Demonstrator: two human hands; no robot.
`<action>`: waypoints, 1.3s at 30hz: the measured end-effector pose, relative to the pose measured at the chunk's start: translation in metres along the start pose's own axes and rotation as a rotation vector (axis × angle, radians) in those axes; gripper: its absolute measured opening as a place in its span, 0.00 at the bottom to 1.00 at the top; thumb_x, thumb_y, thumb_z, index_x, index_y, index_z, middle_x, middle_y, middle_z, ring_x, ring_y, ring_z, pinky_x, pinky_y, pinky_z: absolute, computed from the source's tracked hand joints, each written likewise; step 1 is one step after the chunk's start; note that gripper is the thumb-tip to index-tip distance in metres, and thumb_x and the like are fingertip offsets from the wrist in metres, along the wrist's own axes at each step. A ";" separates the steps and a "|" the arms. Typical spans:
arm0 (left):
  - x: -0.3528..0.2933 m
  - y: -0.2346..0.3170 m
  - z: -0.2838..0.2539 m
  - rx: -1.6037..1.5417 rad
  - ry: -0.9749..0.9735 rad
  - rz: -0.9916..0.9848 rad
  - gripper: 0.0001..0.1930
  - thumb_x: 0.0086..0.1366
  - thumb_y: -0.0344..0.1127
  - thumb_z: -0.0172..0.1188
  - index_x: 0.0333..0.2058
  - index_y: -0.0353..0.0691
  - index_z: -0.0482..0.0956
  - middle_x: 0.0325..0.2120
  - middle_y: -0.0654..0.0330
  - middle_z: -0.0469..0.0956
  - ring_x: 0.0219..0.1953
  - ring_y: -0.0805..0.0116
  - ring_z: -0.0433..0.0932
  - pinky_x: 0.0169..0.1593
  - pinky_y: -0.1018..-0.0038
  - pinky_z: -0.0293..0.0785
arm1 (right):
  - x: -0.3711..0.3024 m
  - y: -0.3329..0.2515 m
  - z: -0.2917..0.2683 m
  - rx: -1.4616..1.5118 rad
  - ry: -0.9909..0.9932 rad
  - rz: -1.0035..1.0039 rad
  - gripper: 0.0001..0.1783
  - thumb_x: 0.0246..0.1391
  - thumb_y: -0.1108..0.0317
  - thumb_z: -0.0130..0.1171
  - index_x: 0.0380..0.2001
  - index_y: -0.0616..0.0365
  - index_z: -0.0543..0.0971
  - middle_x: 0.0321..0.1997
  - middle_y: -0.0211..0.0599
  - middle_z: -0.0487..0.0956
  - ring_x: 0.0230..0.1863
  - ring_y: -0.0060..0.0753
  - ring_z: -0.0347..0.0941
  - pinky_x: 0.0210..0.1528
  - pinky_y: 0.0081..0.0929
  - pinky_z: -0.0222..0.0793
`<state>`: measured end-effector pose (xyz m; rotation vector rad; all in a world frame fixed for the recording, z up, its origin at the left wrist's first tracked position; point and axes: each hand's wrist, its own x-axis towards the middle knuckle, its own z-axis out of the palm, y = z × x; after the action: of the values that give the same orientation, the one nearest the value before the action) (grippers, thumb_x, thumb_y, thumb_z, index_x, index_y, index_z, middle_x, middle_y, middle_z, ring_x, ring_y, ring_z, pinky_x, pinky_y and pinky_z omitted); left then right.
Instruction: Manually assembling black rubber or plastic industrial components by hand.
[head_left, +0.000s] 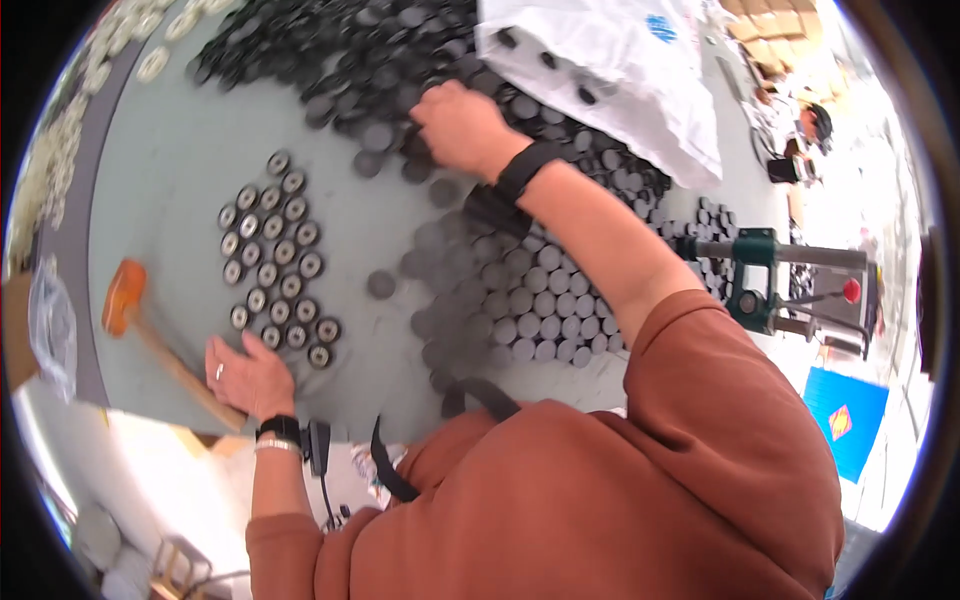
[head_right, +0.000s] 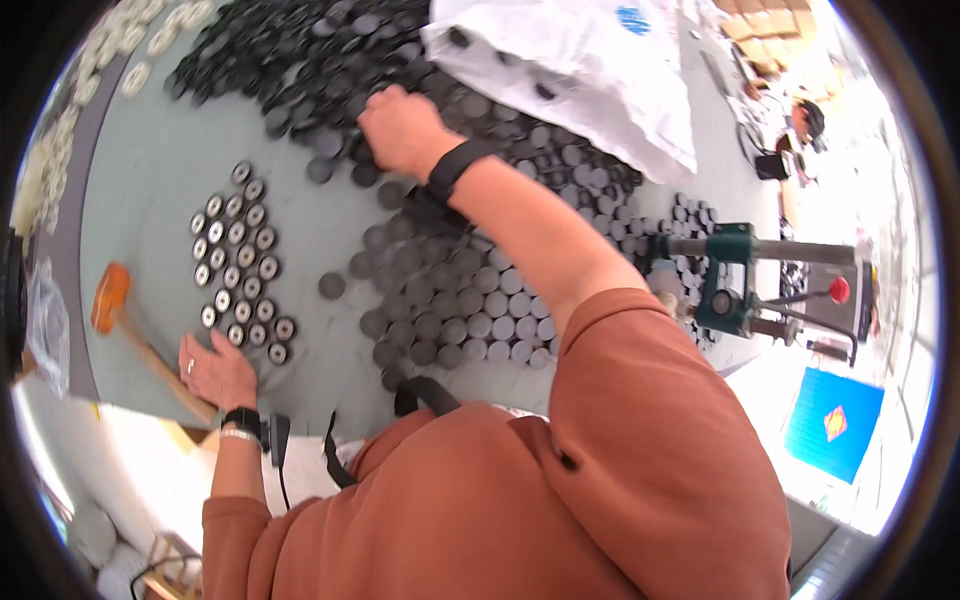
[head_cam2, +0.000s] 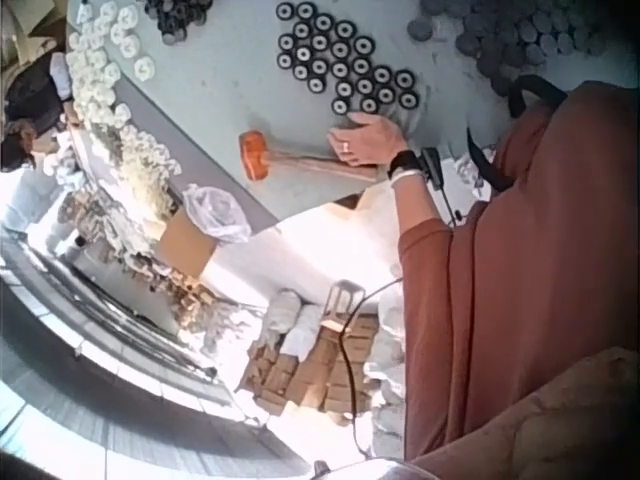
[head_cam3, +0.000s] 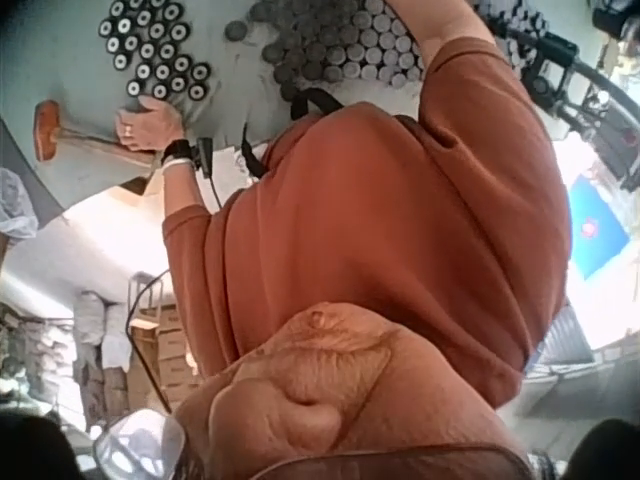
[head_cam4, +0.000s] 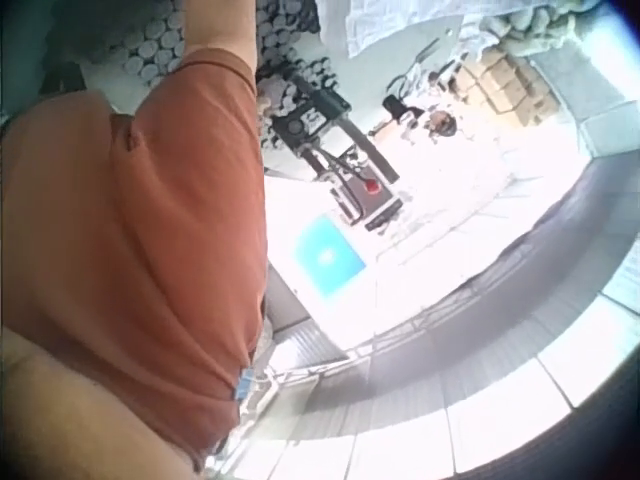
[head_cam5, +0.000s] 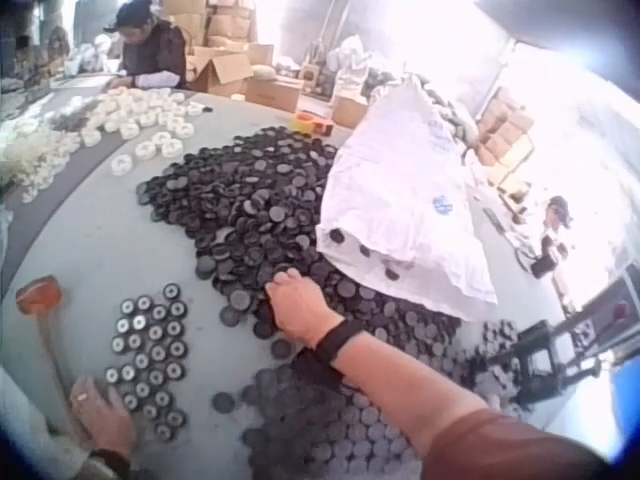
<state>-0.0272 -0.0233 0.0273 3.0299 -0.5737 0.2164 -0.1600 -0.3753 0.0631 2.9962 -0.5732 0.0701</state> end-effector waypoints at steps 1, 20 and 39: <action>-0.001 -0.002 0.004 0.008 0.024 -0.016 0.25 0.62 0.49 0.47 0.52 0.38 0.66 0.54 0.57 0.64 0.56 0.54 0.60 0.57 0.59 0.56 | 0.004 0.001 -0.004 -0.035 -0.005 -0.022 0.10 0.37 0.69 0.55 0.28 0.56 0.78 0.34 0.36 0.76 0.41 0.40 0.70 0.39 0.33 0.71; -0.001 -0.009 0.012 -0.081 0.044 -0.012 0.25 0.61 0.48 0.49 0.52 0.38 0.65 0.55 0.59 0.61 0.57 0.57 0.57 0.58 0.61 0.52 | 0.024 -0.138 -0.003 1.513 -0.401 0.571 0.16 0.46 0.73 0.62 0.36 0.74 0.74 0.28 0.41 0.77 0.23 0.27 0.76 0.24 0.22 0.76; -0.001 -0.006 0.007 -0.055 0.019 -0.017 0.25 0.62 0.47 0.49 0.53 0.38 0.65 0.55 0.58 0.62 0.56 0.56 0.59 0.57 0.61 0.54 | -0.022 -0.100 -0.002 0.802 -0.248 0.208 0.12 0.33 0.62 0.62 0.26 0.53 0.80 0.27 0.41 0.79 0.32 0.43 0.76 0.39 0.33 0.72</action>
<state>-0.0254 -0.0182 0.0197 2.9749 -0.5432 0.2240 -0.1436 -0.2739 0.0560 3.7265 -1.1099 -0.0811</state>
